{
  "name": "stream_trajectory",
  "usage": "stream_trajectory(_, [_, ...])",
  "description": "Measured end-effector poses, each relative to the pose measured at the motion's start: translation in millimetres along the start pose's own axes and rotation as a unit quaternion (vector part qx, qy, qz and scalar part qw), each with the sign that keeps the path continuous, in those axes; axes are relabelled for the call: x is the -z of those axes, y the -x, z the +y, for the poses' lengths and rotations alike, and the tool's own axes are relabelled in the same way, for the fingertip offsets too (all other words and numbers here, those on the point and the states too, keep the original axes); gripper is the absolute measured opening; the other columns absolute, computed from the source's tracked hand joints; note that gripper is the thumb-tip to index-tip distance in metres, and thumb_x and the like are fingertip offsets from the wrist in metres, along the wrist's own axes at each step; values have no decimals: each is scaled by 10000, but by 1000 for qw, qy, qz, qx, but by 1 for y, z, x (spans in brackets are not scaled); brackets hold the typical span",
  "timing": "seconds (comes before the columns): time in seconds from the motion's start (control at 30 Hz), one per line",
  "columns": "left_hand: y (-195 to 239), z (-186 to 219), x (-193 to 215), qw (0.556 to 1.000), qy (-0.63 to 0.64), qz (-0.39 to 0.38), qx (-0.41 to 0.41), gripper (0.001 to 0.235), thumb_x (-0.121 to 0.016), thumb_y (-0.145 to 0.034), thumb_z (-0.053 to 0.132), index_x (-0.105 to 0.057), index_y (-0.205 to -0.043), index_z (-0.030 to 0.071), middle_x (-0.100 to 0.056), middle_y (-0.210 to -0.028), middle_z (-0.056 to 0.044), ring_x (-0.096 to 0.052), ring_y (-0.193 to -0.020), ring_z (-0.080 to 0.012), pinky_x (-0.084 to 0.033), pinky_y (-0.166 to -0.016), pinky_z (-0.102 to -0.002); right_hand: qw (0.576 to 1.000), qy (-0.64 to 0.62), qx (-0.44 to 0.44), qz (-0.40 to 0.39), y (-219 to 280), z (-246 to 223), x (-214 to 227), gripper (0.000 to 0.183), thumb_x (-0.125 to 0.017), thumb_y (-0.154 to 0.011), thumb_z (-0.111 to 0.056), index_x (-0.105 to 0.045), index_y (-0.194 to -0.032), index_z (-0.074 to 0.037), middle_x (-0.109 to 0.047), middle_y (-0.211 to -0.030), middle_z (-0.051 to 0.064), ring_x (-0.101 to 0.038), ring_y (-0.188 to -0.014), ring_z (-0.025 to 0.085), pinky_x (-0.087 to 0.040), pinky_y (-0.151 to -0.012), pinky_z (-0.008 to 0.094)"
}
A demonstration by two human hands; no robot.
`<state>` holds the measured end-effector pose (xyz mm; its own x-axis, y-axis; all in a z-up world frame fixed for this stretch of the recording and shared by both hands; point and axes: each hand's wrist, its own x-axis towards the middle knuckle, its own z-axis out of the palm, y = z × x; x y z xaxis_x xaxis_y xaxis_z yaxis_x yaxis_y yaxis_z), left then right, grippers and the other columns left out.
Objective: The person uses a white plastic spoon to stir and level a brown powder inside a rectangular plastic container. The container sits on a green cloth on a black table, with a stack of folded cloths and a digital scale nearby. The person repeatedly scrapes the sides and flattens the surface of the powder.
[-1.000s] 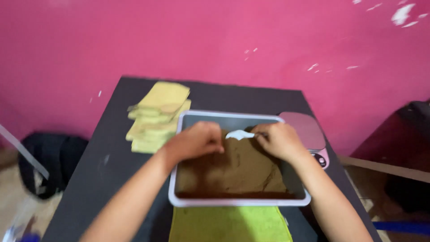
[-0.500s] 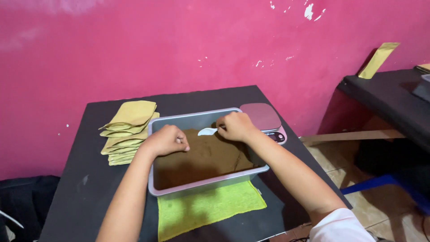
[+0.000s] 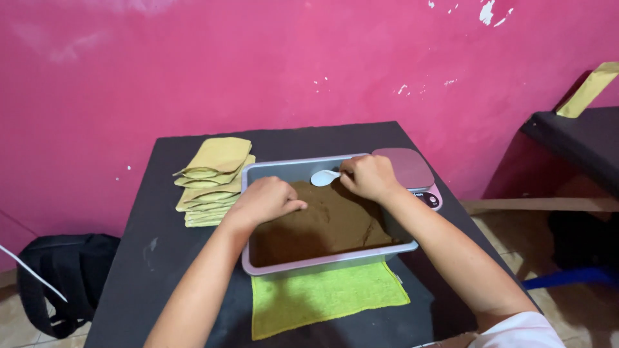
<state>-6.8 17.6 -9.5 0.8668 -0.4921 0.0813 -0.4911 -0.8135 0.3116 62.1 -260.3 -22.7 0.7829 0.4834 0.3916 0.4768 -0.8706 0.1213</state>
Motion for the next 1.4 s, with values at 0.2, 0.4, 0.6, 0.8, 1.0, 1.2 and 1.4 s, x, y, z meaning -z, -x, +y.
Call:
stream_trajectory(0.2, [6, -1, -8, 997, -54, 39, -38, 238, -704, -897, 382, -756, -759, 195, -758, -791, -44, -737, -821, -343, -583, -719, -459, 1000, 2, 6, 3, 7, -2, 2, 196, -617, -852, -429, -744, -909, -292, -753, -834, -36, -756, -840, 245, -601, -719, 409])
stream_trajectory(0.4, [14, 3, 0, 987, -16, 128, -97, 266, -695, -917, 370, -683, -739, 173, -710, -749, -21, -726, -794, -302, -578, -682, -422, 997, 18, 48, 65, 5, -2, 3, 173, -628, -866, -416, -718, -841, -270, -732, -793, -43, -750, -812, 218, -596, -690, 373])
stream_trajectory(0.6, [37, -14, -5, 962, 37, 234, -140, 255, -696, -961, 386, -660, -763, 230, -668, -733, 57, -714, -761, -191, -580, -654, -326, 995, 70, 66, 14, 14, -24, 51, 156, -629, -884, -371, -726, -841, -257, -713, -763, -39, -740, -796, 226, -604, -645, 380])
stream_trajectory(0.8, [85, -5, 17, 955, 171, 169, -171, 388, -517, -1037, 360, -638, -720, 170, -655, -678, -36, -693, -698, -312, -576, -602, -413, 975, 172, 141, -5, -8, -20, 35, 175, -592, -926, -334, -719, -805, -335, -683, -750, -102, -715, -785, 144, -584, -621, 294])
stream_trajectory(1.0, [102, -14, -12, 890, 225, 235, -318, 600, -299, -1105, 476, -620, -826, 53, -595, -760, -80, -537, -635, -306, -420, -723, -446, 968, 53, 217, -113, -57, -44, -10, 66, -691, -826, -276, -753, -810, -263, -735, -820, -31, -720, -788, 276, -571, -565, 459])
stream_trajectory(1.2, [103, -26, -41, 873, 179, 297, -344, 809, -108, -1122, 633, -546, -745, 66, -539, -775, -86, -520, -686, -284, -428, -854, -470, 939, -90, 296, -148, -40, -51, 27, 187, -607, -817, -127, -750, -813, -248, -756, -834, -62, -712, -758, 239, -533, -612, 424])
stream_trajectory(1.4, [110, -33, -79, 873, 172, 339, -304, 828, -115, -1063, 721, -607, -926, 69, -588, -977, -125, -592, -930, -335, -380, -1034, -589, 975, 134, 141, -108, -19, -30, 34, 365, -606, -941, -475, -664, -672, -237, -710, -728, -10, -696, -643, 261, -538, -487, 451])
